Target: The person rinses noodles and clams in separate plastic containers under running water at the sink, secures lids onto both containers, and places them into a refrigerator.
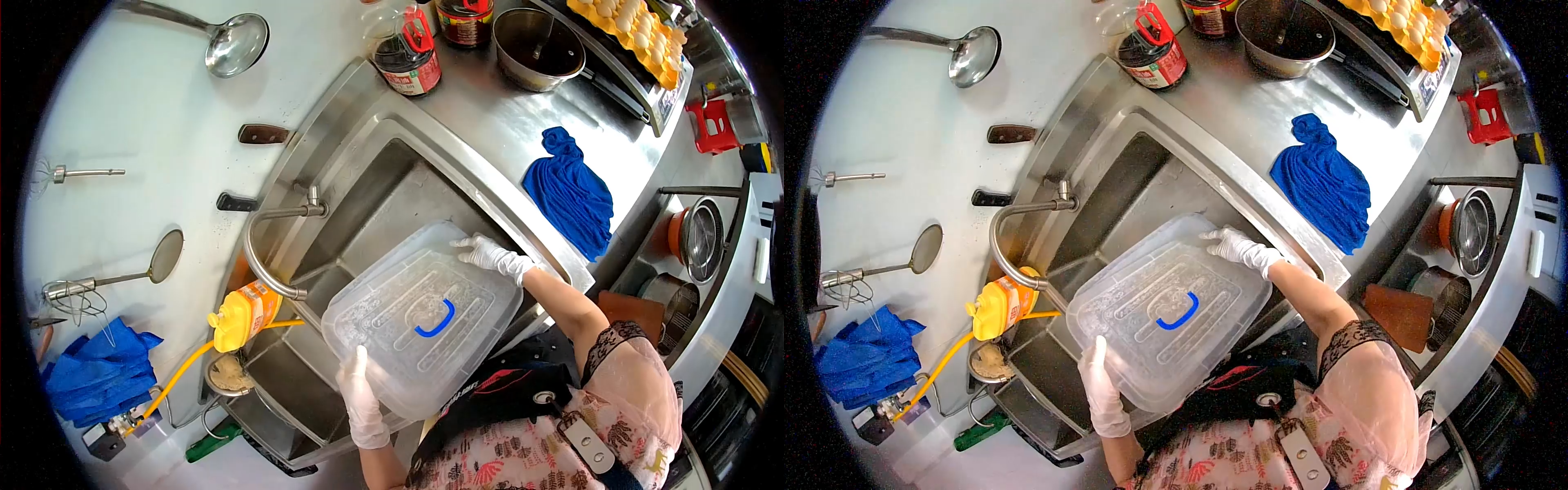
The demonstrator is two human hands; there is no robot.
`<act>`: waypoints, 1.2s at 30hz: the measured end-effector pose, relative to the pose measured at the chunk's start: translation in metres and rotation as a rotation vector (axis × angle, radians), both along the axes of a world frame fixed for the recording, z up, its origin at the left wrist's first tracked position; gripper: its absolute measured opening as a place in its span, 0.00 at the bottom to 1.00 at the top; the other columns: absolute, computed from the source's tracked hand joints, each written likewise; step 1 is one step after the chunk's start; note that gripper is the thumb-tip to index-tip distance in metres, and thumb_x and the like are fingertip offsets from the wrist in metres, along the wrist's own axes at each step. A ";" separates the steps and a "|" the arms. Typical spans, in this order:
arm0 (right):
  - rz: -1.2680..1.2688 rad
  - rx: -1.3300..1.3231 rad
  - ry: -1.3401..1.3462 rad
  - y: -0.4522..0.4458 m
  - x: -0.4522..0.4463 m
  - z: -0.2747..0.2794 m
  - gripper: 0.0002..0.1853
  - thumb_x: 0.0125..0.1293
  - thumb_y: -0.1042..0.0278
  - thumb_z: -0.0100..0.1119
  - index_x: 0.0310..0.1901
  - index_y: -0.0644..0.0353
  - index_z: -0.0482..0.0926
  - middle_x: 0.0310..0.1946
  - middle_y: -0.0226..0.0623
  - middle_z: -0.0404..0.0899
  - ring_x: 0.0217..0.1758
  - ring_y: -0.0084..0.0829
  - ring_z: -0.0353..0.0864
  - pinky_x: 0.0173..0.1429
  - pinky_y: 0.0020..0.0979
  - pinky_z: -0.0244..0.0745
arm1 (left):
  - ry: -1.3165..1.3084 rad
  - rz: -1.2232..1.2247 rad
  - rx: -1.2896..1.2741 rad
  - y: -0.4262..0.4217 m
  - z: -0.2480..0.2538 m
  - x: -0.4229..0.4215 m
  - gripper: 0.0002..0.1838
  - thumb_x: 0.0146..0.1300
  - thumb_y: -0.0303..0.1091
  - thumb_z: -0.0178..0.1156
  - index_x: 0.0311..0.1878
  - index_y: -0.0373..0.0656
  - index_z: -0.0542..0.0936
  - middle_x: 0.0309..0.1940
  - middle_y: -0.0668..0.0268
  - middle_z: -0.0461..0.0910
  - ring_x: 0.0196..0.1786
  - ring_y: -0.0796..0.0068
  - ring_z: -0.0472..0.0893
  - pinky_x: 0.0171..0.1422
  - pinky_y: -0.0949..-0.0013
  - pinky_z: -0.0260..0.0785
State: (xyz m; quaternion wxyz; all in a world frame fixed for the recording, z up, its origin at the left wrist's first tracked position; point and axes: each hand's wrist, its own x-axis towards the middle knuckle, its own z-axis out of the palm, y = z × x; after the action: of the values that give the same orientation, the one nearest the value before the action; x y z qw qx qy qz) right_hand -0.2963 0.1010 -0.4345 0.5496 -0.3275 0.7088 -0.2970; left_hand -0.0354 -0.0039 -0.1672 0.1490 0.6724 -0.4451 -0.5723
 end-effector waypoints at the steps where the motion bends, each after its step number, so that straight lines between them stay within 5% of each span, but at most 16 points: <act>1: -0.003 -0.001 -0.002 -0.001 -0.001 0.004 0.24 0.59 0.60 0.61 0.60 0.41 0.73 0.60 0.62 0.64 0.67 0.54 0.60 0.69 0.39 0.57 | 0.010 0.012 -0.003 0.000 0.003 -0.004 0.12 0.65 0.36 0.56 0.41 0.36 0.79 0.30 0.71 0.76 0.31 0.81 0.73 0.35 0.75 0.65; 4: 0.000 -0.027 -0.087 -0.002 -0.005 0.014 0.25 0.59 0.60 0.61 0.60 0.41 0.73 0.60 0.61 0.65 0.64 0.54 0.64 0.67 0.38 0.60 | -0.037 -0.019 -0.011 -0.006 0.000 0.000 0.13 0.66 0.39 0.54 0.33 0.39 0.79 0.28 0.70 0.77 0.28 0.80 0.74 0.33 0.75 0.65; 12: -0.031 -0.132 0.004 0.000 0.006 -0.004 0.23 0.57 0.62 0.62 0.56 0.51 0.76 0.47 0.51 0.79 0.53 0.45 0.77 0.59 0.35 0.69 | -0.029 -0.061 -0.033 -0.011 0.006 -0.003 0.12 0.65 0.38 0.56 0.37 0.38 0.79 0.26 0.72 0.75 0.28 0.82 0.72 0.32 0.76 0.64; 20: -0.026 -0.099 -0.046 0.000 0.010 -0.017 0.23 0.57 0.63 0.62 0.56 0.52 0.76 0.50 0.50 0.78 0.55 0.43 0.76 0.60 0.34 0.68 | -0.011 -0.061 -0.048 -0.012 0.011 -0.008 0.12 0.66 0.38 0.56 0.34 0.39 0.79 0.26 0.72 0.75 0.28 0.82 0.72 0.32 0.76 0.64; 36: -0.034 -0.123 -0.067 0.004 0.014 -0.012 0.23 0.57 0.62 0.60 0.57 0.48 0.75 0.52 0.48 0.77 0.56 0.44 0.76 0.62 0.35 0.67 | -0.004 -0.060 -0.057 -0.012 0.013 -0.009 0.14 0.66 0.37 0.56 0.45 0.34 0.78 0.33 0.70 0.78 0.33 0.82 0.74 0.37 0.76 0.67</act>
State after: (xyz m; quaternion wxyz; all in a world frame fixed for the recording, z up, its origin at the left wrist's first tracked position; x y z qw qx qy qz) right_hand -0.2824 0.1053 -0.4470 0.5467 -0.3384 0.6759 -0.3602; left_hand -0.0448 -0.0160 -0.1547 0.1500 0.6554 -0.4813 -0.5624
